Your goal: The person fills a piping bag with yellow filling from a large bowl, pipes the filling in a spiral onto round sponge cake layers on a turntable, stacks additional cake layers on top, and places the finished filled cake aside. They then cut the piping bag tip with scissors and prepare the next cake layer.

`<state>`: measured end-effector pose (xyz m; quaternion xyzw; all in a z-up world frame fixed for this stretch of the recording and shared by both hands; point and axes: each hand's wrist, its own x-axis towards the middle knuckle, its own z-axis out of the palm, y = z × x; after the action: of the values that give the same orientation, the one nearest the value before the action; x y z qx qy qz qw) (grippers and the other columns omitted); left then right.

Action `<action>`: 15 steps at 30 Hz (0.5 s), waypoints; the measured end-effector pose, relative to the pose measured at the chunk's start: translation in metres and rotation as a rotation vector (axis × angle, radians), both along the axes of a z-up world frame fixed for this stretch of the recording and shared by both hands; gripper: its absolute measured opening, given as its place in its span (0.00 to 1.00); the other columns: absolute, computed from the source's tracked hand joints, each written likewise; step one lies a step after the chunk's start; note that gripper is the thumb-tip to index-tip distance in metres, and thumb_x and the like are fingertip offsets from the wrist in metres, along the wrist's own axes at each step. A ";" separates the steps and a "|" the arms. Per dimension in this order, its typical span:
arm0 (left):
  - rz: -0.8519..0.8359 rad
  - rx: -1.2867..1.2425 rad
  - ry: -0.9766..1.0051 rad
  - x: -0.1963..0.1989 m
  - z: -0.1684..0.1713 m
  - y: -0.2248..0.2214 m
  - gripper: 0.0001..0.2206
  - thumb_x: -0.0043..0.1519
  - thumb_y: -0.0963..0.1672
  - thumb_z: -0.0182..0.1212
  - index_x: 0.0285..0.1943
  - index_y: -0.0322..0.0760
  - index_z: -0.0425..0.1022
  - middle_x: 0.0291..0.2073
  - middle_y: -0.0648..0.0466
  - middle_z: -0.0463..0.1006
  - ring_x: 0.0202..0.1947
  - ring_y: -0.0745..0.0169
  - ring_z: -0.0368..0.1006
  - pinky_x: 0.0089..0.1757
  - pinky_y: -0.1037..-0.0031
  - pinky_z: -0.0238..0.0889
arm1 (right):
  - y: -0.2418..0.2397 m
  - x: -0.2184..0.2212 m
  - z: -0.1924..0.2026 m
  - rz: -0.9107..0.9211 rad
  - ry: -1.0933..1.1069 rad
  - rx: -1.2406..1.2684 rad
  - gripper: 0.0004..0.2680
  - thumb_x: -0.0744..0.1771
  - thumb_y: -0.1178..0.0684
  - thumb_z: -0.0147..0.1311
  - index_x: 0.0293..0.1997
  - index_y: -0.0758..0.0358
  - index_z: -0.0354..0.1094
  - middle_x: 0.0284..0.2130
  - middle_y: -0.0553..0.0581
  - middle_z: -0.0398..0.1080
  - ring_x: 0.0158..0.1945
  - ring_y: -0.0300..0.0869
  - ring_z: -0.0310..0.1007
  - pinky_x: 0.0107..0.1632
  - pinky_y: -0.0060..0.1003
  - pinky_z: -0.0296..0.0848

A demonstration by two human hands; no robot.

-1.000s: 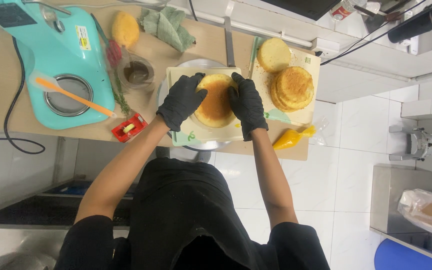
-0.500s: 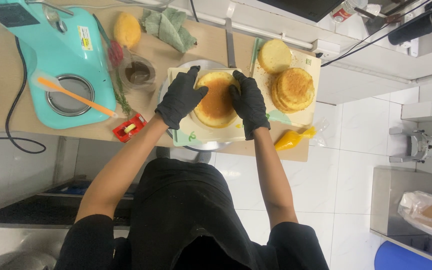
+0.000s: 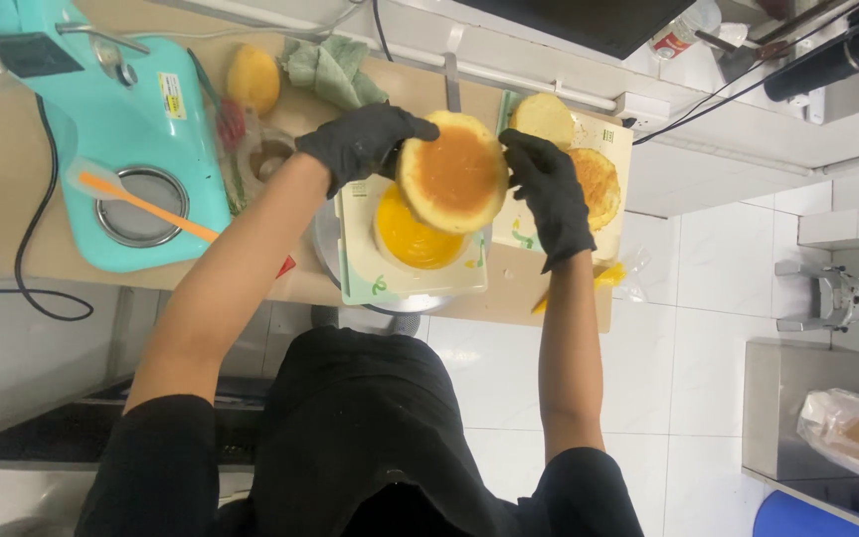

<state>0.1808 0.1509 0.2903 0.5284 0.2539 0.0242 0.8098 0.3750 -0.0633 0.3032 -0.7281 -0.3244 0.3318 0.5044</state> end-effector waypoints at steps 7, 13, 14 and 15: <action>-0.116 -0.053 0.000 0.149 -0.038 0.006 0.17 0.62 0.51 0.65 0.49 0.33 0.79 0.32 0.51 0.78 0.29 0.61 0.70 0.32 0.69 0.64 | -0.078 0.077 -0.017 -0.320 0.075 0.062 0.13 0.70 0.52 0.51 0.60 0.62 0.71 0.42 0.54 0.78 0.35 0.38 0.76 0.37 0.29 0.70; 0.191 -0.236 0.004 0.321 -0.219 0.016 0.17 0.57 0.48 0.69 0.50 0.35 0.78 0.37 0.51 0.82 0.33 0.59 0.79 0.38 0.67 0.77 | -0.211 0.093 -0.136 -0.575 0.257 -0.045 0.14 0.71 0.49 0.46 0.61 0.61 0.71 0.43 0.58 0.78 0.35 0.41 0.77 0.36 0.30 0.69; 0.257 -0.210 0.063 0.343 -0.247 0.020 0.18 0.56 0.48 0.70 0.51 0.37 0.78 0.37 0.51 0.82 0.33 0.58 0.79 0.36 0.66 0.76 | -0.231 0.091 -0.155 -0.605 0.349 -0.101 0.14 0.70 0.50 0.47 0.61 0.61 0.71 0.44 0.57 0.79 0.36 0.41 0.78 0.36 0.30 0.70; 0.320 -0.188 0.130 0.361 -0.280 0.020 0.18 0.55 0.49 0.71 0.51 0.38 0.78 0.38 0.51 0.81 0.33 0.58 0.78 0.34 0.65 0.76 | -0.254 0.083 -0.176 -0.638 0.450 -0.163 0.14 0.69 0.50 0.48 0.61 0.60 0.71 0.45 0.57 0.79 0.36 0.41 0.79 0.36 0.30 0.71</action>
<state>0.5419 0.1710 0.0106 0.4039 0.3878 0.0947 0.8231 0.4576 -0.3175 0.1276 -0.7391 0.0640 0.3347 0.5811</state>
